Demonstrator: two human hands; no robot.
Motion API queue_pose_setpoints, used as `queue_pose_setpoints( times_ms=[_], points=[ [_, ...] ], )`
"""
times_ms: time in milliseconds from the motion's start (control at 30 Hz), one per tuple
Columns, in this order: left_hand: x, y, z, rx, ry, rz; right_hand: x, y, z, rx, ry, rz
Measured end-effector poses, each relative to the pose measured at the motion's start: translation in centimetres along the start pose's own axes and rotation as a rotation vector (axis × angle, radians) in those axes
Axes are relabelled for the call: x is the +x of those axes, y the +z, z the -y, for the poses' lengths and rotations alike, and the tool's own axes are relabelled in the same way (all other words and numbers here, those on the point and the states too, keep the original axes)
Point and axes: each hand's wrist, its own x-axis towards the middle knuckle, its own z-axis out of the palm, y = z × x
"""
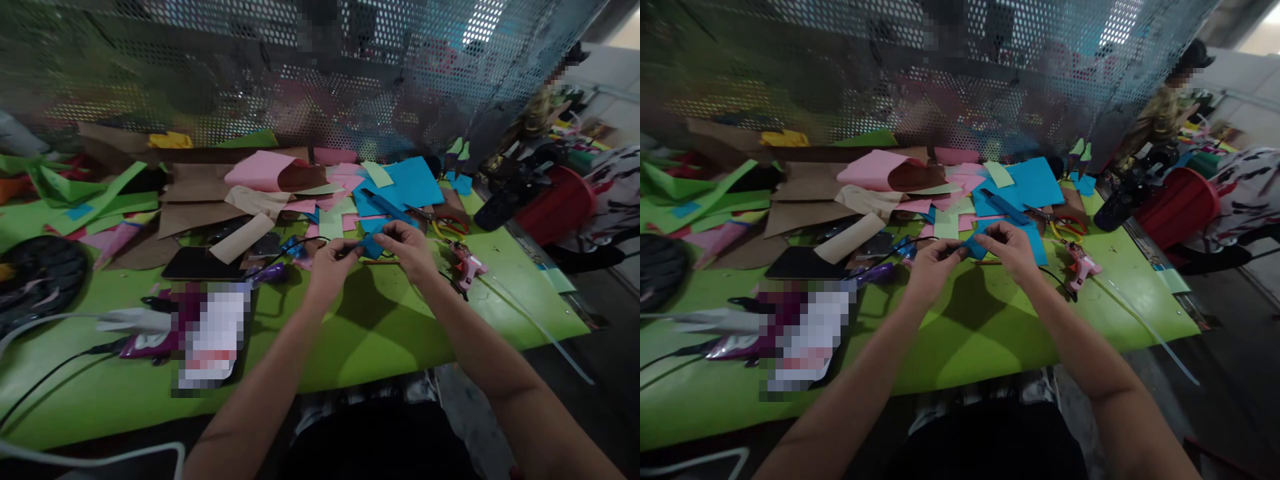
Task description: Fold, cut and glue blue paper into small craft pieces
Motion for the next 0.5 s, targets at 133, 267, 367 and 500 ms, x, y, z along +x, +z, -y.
queue_pose_setpoints(
  times_ms=[133, 267, 367, 500],
  points=[
    [-0.15, 0.19, -0.08, 0.024, -0.018, 0.002, 0.07, -0.10, -0.10, 0.008, 0.005, 0.009],
    [-0.18, 0.15, -0.01, 0.037, -0.011, 0.021, 0.08, -0.29, -0.26, 0.039, 0.010, 0.032],
    [-0.20, 0.17, -0.15, 0.047, 0.001, 0.016, 0.06, -0.36, -0.50, 0.032, 0.006, 0.029],
    [-0.22, 0.30, -0.26, 0.062, 0.000, 0.024, 0.00, -0.39, -0.71, 0.002, -0.004, -0.002]
  ],
)
